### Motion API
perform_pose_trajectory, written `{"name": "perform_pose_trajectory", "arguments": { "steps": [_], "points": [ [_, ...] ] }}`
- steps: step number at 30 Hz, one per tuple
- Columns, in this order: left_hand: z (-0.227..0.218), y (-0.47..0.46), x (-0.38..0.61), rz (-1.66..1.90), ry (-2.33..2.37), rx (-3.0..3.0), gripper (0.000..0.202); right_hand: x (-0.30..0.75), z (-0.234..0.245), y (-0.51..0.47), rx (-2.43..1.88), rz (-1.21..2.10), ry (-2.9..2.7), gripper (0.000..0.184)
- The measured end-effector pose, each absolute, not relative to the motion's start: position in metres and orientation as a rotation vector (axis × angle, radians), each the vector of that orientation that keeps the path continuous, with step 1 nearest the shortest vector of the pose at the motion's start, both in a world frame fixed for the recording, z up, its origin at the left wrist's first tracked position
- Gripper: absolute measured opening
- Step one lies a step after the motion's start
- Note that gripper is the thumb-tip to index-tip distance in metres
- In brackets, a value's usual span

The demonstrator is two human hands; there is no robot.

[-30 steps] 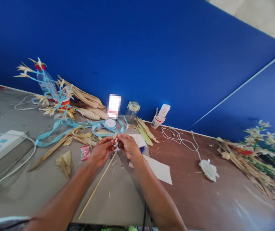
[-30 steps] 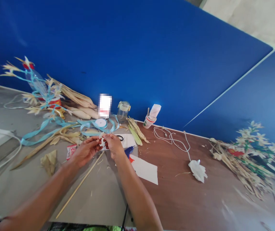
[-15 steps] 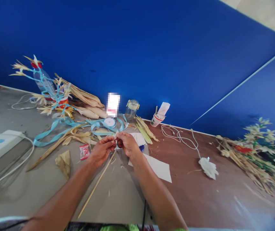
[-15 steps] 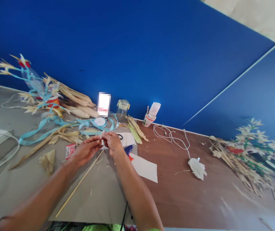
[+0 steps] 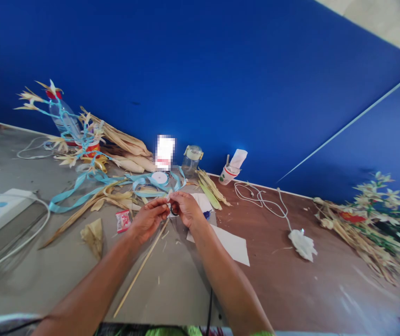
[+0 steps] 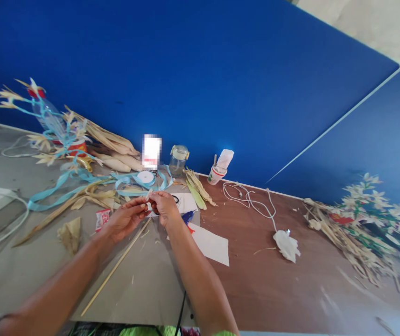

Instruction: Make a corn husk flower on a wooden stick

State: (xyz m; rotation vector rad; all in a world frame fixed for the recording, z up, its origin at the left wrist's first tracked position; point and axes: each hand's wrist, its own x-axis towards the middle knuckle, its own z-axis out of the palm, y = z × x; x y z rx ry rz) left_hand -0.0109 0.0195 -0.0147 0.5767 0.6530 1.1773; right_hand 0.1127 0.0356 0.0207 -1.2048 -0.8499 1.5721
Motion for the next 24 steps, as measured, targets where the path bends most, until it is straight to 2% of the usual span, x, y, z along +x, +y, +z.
{"name": "perform_pose_trajectory", "arguments": {
  "steps": [4, 10, 14, 20, 24],
  "points": [
    [-0.018, 0.021, -0.012, 1.202, 0.696, 0.601, 0.020, 0.127, 0.021, 0.028, -1.246, 1.480, -0.934, 0.019],
    [-0.019, 0.022, -0.012, 1.278, 0.762, 0.658, 0.020, 0.186, 0.019, -0.018, -1.672, 0.768, -1.624, 0.019],
    [-0.017, 0.021, -0.012, 1.298, 0.779, 0.671, 0.022, 0.210, 0.014, -0.051, -2.054, 0.462, -1.874, 0.035],
    [-0.023, 0.023, -0.011, 1.322, 0.796, 0.674, 0.024, 0.205, 0.009, -0.069, -2.347, 0.394, -2.043, 0.058],
    [-0.024, 0.023, -0.010, 1.313, 0.795, 0.678, 0.025, 0.201, 0.009, -0.069, -2.374, 0.416, -2.060, 0.053]
  ]
}}
